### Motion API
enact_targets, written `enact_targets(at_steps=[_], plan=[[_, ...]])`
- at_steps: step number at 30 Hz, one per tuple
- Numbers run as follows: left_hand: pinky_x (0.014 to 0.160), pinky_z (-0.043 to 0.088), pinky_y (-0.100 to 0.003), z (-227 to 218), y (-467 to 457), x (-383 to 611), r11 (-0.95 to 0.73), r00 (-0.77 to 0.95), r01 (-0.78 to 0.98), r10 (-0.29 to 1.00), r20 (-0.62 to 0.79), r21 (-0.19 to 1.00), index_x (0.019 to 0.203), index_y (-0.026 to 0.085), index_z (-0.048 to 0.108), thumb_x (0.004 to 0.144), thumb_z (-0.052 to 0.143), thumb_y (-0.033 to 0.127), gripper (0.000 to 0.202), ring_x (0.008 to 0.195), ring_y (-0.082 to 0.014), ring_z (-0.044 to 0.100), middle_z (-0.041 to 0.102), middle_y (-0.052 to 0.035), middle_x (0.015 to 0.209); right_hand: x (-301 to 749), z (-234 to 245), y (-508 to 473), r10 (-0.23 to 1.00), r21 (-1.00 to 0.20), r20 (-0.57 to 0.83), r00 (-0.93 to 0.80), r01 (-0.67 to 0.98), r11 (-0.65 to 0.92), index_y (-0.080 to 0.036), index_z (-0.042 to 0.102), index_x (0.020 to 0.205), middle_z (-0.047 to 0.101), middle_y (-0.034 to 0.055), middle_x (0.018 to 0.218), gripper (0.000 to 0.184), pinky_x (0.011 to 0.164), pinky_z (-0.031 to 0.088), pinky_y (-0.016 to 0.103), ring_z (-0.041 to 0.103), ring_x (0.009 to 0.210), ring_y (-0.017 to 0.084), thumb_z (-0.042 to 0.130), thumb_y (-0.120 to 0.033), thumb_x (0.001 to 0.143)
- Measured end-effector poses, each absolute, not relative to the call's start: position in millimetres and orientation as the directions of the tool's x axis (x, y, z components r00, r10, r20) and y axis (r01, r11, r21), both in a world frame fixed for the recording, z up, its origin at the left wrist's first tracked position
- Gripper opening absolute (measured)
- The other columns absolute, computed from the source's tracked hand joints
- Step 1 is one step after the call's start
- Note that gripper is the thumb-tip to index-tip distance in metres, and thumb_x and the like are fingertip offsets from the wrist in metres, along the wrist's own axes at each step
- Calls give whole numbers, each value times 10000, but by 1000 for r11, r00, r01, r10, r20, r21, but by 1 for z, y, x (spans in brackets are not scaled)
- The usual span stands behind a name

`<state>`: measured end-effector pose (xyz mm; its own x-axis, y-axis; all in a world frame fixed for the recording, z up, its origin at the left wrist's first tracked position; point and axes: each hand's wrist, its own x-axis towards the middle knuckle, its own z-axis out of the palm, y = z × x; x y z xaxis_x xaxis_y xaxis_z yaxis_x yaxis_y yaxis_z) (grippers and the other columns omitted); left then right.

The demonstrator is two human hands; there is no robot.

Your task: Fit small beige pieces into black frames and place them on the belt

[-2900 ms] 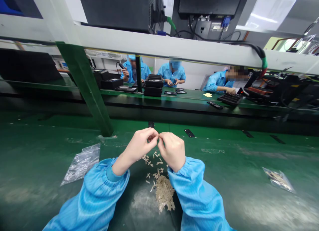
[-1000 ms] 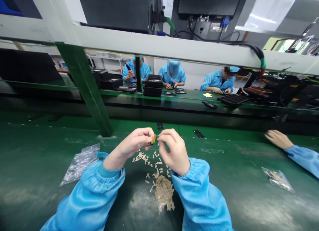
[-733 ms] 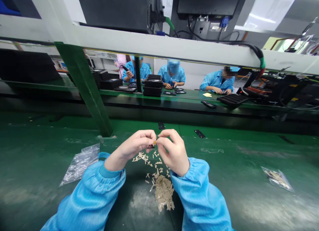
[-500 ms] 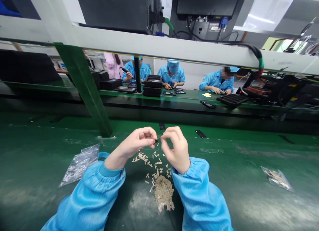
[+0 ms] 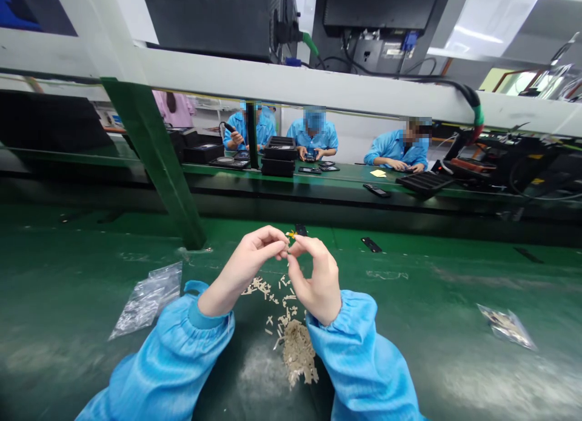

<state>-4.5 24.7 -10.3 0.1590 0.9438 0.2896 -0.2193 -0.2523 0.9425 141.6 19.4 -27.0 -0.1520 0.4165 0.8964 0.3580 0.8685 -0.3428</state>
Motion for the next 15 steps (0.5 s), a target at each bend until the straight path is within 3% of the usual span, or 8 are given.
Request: enact_targets(at_steps=[8, 15], plan=[[654, 467, -236, -10, 16, 3, -360, 33, -102, 930, 365, 927, 772, 169, 531, 729, 595, 177, 78, 666, -105, 579, 571, 24, 705, 141, -33, 23, 375, -264, 919, -126, 510, 818, -264, 400, 1259, 599, 23, 851, 519, 740, 523, 401, 603, 754, 181, 567, -67, 808], [652, 457, -224, -14, 16, 3, -463, -41, 91, 883, 468, 882, 789, 180, 528, 766, 552, 161, 39, 690, -106, 559, 575, 17, 741, 140, -33, 21, 341, -196, 916, -211, 507, 839, -267, 360, 1303, 628, 40, 893, 610, 760, 516, 432, 618, 793, 206, 580, -32, 785]])
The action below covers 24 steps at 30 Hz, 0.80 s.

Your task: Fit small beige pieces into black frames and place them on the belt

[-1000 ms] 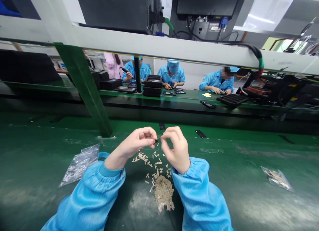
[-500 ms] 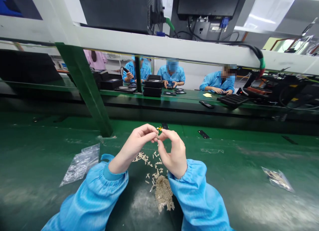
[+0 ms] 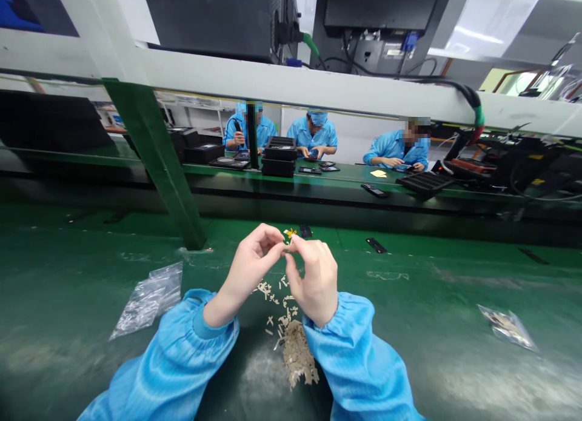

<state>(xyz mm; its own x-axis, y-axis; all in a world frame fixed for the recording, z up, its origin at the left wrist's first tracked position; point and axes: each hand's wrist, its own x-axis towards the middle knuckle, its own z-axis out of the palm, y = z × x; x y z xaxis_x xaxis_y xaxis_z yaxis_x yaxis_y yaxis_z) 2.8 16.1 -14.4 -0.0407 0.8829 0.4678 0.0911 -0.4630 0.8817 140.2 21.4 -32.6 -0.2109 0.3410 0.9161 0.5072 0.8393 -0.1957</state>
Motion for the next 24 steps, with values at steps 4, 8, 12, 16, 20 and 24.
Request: enact_targets(at_steps=[4, 8, 12, 16, 20, 24], plan=[[660, 460, -225, -12, 11, 5, -505, -4, 144, 860, 510, 851, 789, 185, 532, 757, 538, 121, 72, 693, -109, 567, 587, 17, 735, 140, -35, 23, 403, -263, 901, -163, 533, 804, -252, 368, 1306, 631, 36, 875, 575, 767, 521, 425, 631, 773, 198, 584, -68, 806], [654, 465, -228, -10, 8, 7, -535, 15, 202, 839, 543, 820, 786, 189, 533, 746, 525, 97, 100, 675, -110, 568, 600, 15, 732, 139, -35, 21, 421, -299, 895, -148, 503, 811, -254, 363, 1310, 638, 31, 869, 561, 756, 532, 412, 641, 774, 193, 554, -59, 820], [641, 459, -227, -11, 8, 8, -549, 18, 265, 824, 566, 792, 759, 192, 527, 733, 516, 82, 114, 658, -111, 557, 594, 19, 713, 139, -34, 20, 425, -300, 893, -149, 507, 808, -255, 351, 1318, 628, 32, 853, 571, 730, 538, 410, 639, 758, 199, 537, -51, 818], [638, 448, -219, -13, 8, 9, -560, 27, 290, 815, 578, 776, 762, 193, 528, 731, 508, 67, 131, 655, -106, 549, 587, 24, 714, 138, -35, 21, 422, -296, 895, -146, 513, 806, -248, 352, 1314, 615, 30, 836, 570, 727, 534, 403, 627, 744, 192, 532, -42, 815], [639, 438, -215, -14, 8, 9, -572, 40, 309, 806, 591, 760, 765, 193, 528, 735, 502, 64, 134, 657, -103, 542, 579, 25, 717, 137, -35, 22, 429, -314, 896, -114, 520, 795, -240, 358, 1297, 595, 21, 815, 554, 731, 530, 403, 610, 719, 182, 525, -45, 807], [631, 438, -222, -13, 11, 8, -576, 32, 302, 802, 596, 760, 764, 192, 523, 717, 488, 59, 145, 636, -105, 527, 564, 23, 701, 139, -30, 21, 439, -353, 897, -57, 507, 787, -238, 349, 1285, 563, 1, 791, 552, 732, 525, 391, 597, 702, 165, 517, -45, 796]])
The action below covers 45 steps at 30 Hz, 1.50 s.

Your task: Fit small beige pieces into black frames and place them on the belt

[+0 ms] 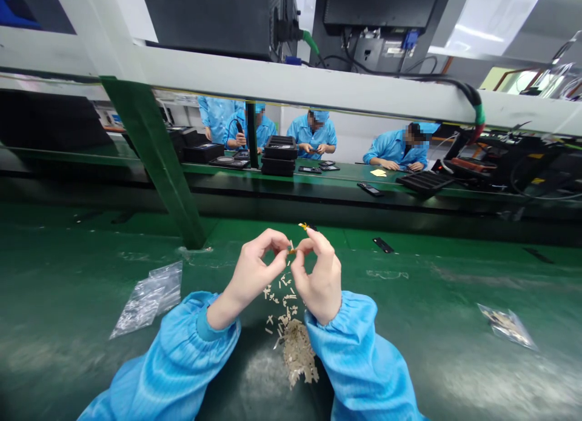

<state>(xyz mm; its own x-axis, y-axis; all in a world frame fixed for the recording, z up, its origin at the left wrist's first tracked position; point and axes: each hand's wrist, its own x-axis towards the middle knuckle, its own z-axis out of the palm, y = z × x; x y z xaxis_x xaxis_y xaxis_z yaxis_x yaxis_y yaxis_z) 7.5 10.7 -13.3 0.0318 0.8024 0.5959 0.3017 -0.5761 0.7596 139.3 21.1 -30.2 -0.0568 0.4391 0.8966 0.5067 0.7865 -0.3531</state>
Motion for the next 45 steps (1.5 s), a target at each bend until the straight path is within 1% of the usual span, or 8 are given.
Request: enact_targets(at_steps=[3, 9, 15, 24, 31, 37, 41, 45], plan=[[628, 438, -225, -13, 12, 4, -591, 30, 276, 794, 608, 758, 767, 190, 523, 701, 480, 51, 159, 626, -105, 515, 554, 23, 688, 144, -25, 19, 440, -373, 898, -21, 492, 786, -233, 360, 1274, 536, -10, 754, 535, 716, 515, 385, 575, 668, 159, 500, -39, 795], [616, 431, -229, -12, 13, -1, -657, 70, 259, 744, 665, 708, 796, 189, 526, 696, 476, 52, 177, 628, -108, 509, 538, 24, 681, 147, -24, 17, 478, -374, 874, -89, 505, 778, -235, 422, 1243, 548, -8, 730, 460, 691, 496, 376, 558, 651, 163, 514, -78, 821], [602, 417, -228, -12, 11, -1, -718, 130, 248, 689, 713, 650, 800, 193, 517, 702, 464, 44, 186, 622, -102, 498, 520, 25, 702, 143, -22, 15, 519, -443, 845, -126, 378, 813, -238, 384, 1290, 582, -1, 802, 563, 793, 495, 414, 616, 755, 178, 559, -68, 783], [593, 390, -222, -9, 10, -2, -708, 159, 247, 703, 693, 661, 803, 201, 473, 708, 467, 42, 185, 613, -96, 464, 474, 37, 692, 143, -19, 13, 555, -489, 816, -160, 318, 812, -243, 360, 1307, 612, -15, 761, 579, 726, 521, 389, 639, 702, 176, 568, -70, 795], [612, 391, -225, -10, 12, -4, -688, 170, 206, 725, 667, 695, 829, 203, 478, 710, 466, 35, 207, 623, -98, 465, 480, 36, 700, 145, -17, 14, 563, -509, 811, -159, 281, 813, -243, 360, 1310, 601, -21, 745, 560, 727, 517, 377, 624, 694, 160, 537, -56, 813], [617, 397, -226, -10, 14, -9, -655, 143, 98, 754, 641, 749, 844, 202, 477, 718, 469, 56, 194, 633, -98, 465, 482, 35, 706, 147, -16, 13, 583, -536, 805, -108, 286, 794, -233, 363, 1298, 588, -24, 732, 544, 747, 509, 379, 612, 707, 160, 546, -65, 814], [587, 381, -224, -9, 12, -7, -657, 187, 138, 752, 632, 741, 810, 199, 473, 696, 475, 57, 183, 619, -97, 455, 469, 38, 689, 144, -18, 12, 597, -543, 783, -174, 277, 793, -249, 346, 1316, 609, -13, 785, 591, 747, 509, 372, 628, 746, 166, 587, -83, 803], [590, 379, -225, -9, 13, -8, -660, 187, 113, 748, 636, 743, 800, 197, 472, 699, 471, 56, 173, 616, -94, 451, 461, 41, 683, 145, -17, 12, 615, -570, 772, -160, 251, 782, -269, 353, 1308, 596, -25, 757, 551, 739, 507, 370, 617, 723, 158, 555, -88, 829]])
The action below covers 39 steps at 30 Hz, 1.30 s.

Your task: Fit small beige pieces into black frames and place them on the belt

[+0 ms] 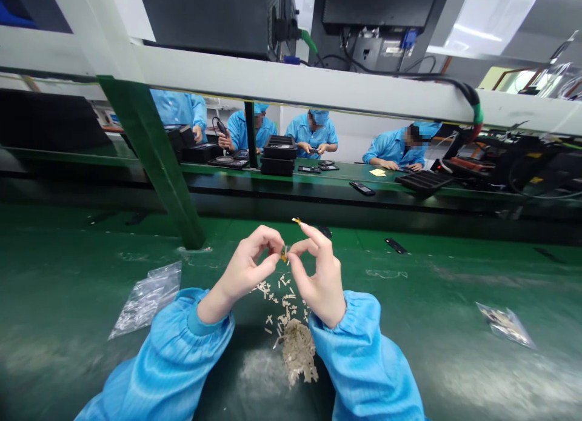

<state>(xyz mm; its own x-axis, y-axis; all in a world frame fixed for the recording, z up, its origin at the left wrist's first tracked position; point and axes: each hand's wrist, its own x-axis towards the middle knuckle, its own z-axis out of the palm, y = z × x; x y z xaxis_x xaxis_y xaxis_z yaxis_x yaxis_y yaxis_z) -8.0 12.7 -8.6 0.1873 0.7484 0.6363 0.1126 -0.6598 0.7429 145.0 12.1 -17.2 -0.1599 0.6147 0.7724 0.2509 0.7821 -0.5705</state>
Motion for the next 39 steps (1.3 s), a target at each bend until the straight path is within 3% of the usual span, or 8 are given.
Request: enact_targets(at_steps=[13, 18, 21, 25, 32, 39], plan=[[594, 375, -229, -9, 11, -9, -642, 210, 121, 762, 613, 757, 791, 198, 488, 696, 479, 53, 173, 624, -99, 447, 465, 38, 684, 145, -19, 13, 669, -627, 720, -183, 243, 740, -239, 337, 1320, 623, -2, 786, 540, 757, 522, 398, 639, 761, 177, 568, -140, 843], [601, 376, -226, -6, 14, -14, -528, 104, -68, 840, 533, 846, 799, 189, 508, 696, 537, 96, 142, 628, -98, 456, 481, 35, 686, 153, -15, 14, 657, -619, 743, -127, 244, 746, -235, 347, 1322, 622, -11, 748, 536, 762, 510, 414, 634, 746, 185, 567, -131, 845], [574, 371, -211, -5, 17, -15, -393, 77, -298, 899, 432, 870, 789, 182, 513, 665, 571, 113, 153, 596, -86, 454, 496, 40, 655, 154, -13, 12, 598, -557, 793, -118, 257, 790, -241, 369, 1315, 607, -25, 694, 502, 715, 508, 392, 617, 683, 172, 534, -111, 859], [541, 362, -195, -4, 18, -12, -128, 186, -499, 950, 250, 857, 764, 171, 516, 613, 584, 94, 183, 552, -68, 455, 494, 47, 629, 151, -14, 10, 491, -433, 851, -185, 280, 857, -264, 379, 1319, 584, -25, 695, 544, 707, 497, 397, 580, 644, 161, 518, -52, 837], [508, 348, -169, -2, 14, -6, 107, 324, -570, 941, 103, 815, 729, 153, 524, 573, 618, 86, 194, 520, -44, 439, 488, 48, 609, 149, -17, 13, 397, -312, 887, -234, 331, 891, -288, 382, 1324, 557, 2, 796, 639, 725, 470, 405, 556, 715, 179, 547, -15, 770], [506, 359, -169, -4, 16, -6, 124, 308, -583, 948, 77, 803, 734, 161, 516, 579, 618, 98, 196, 500, -42, 437, 475, 56, 585, 150, -15, 12, 348, -246, 890, -294, 334, 910, -278, 383, 1327, 603, -14, 725, 602, 801, 437, 461, 557, 675, 175, 522, -39, 792]])
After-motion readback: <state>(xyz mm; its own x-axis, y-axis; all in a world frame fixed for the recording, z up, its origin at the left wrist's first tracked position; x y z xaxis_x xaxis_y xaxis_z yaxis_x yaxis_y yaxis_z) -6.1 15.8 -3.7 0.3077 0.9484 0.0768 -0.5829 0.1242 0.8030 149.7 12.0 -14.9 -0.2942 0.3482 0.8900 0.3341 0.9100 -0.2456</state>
